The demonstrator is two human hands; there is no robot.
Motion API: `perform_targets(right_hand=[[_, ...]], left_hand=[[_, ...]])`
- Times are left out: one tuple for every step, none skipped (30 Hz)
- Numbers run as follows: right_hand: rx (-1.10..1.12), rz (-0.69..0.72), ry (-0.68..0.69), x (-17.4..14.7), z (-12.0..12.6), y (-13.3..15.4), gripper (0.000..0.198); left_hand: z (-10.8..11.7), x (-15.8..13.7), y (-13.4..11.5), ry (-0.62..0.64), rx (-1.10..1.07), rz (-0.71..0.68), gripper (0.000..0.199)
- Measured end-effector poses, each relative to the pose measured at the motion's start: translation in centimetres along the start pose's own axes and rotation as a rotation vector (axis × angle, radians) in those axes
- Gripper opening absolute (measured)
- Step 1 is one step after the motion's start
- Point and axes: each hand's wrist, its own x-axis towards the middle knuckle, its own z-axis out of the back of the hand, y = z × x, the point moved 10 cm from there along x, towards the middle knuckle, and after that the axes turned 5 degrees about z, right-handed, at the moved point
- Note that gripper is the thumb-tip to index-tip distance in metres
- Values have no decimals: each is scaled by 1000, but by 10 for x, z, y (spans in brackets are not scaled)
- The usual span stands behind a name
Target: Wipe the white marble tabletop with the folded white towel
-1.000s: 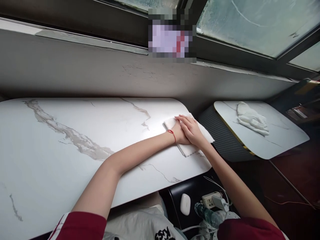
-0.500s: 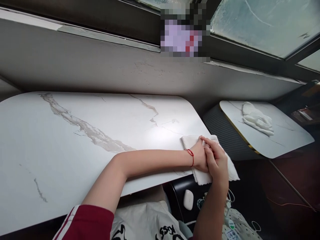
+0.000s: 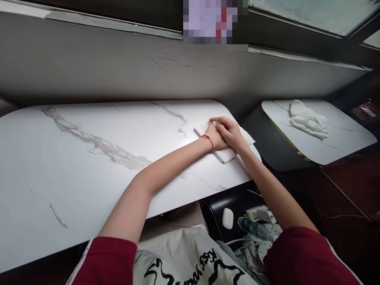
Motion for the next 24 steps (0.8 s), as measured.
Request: perform_targets(right_hand=[[12,13,4,11,-7,-2,37],[21,21,9,21,-14,-5,37],[25,25,15,32,-21,-7,38],[26,26,21,42,-29,-10,38],[28,26,24,53,-36,-13,38],[32,26,23,64,-44,-15,39],[40,26,18,75,-51,-16,39],[50,26,10,85,-58,-16,39],[60,26,0,94,-65,-15,40],[68,26,-11,103,-72,-13,40],[72,27,-19,111,-78,-11,39],[73,29,-29,118,-84,-8,38],[73,31,-42,124,-88,-5,36],[80,31,-59,129,-91,-3,34],[97,26,-81,133,-92,-2,31],[128,17,-108,135,-92,-2,29],[172,3,-140,137,-91,-4,27],[225,-10,-172,137,-89,-7,25],[278,-21,-199,137,-88,-9,23],[323,-29,-219,137,-87,-12,22],[355,-32,-232,136,-86,-14,21],[374,-32,-239,136,-85,-15,21],[381,-31,-243,136,-85,-16,20],[381,-33,-246,135,-85,-17,20]], left_hand=[[7,2,6,16,49,-16,46],[16,3,11,20,108,-47,50],[24,3,16,20,167,-74,54],[33,3,23,19,216,-80,57],[42,3,32,15,249,-71,60],[50,4,42,9,264,-49,61],[59,5,53,4,272,-27,62],[66,6,63,0,279,-8,62],[73,7,73,-3,284,5,62],[79,8,82,-2,289,11,62],[84,9,91,-2,292,13,63],[89,10,99,-6,292,13,63],[94,10,106,-15,291,14,64],[99,11,112,-26,287,18,64],[102,11,117,-38,281,22,65],[105,11,121,-48,273,26,65],[106,12,123,-55,262,25,63],[106,12,124,-60,250,22,62],[107,13,124,-64,236,16,61],[106,13,124,-67,223,8,59],[106,14,123,-70,214,1,59],[106,14,123,-72,206,-3,60],[106,14,123,-72,202,-6,61],[106,14,122,-72,200,-8,62]])
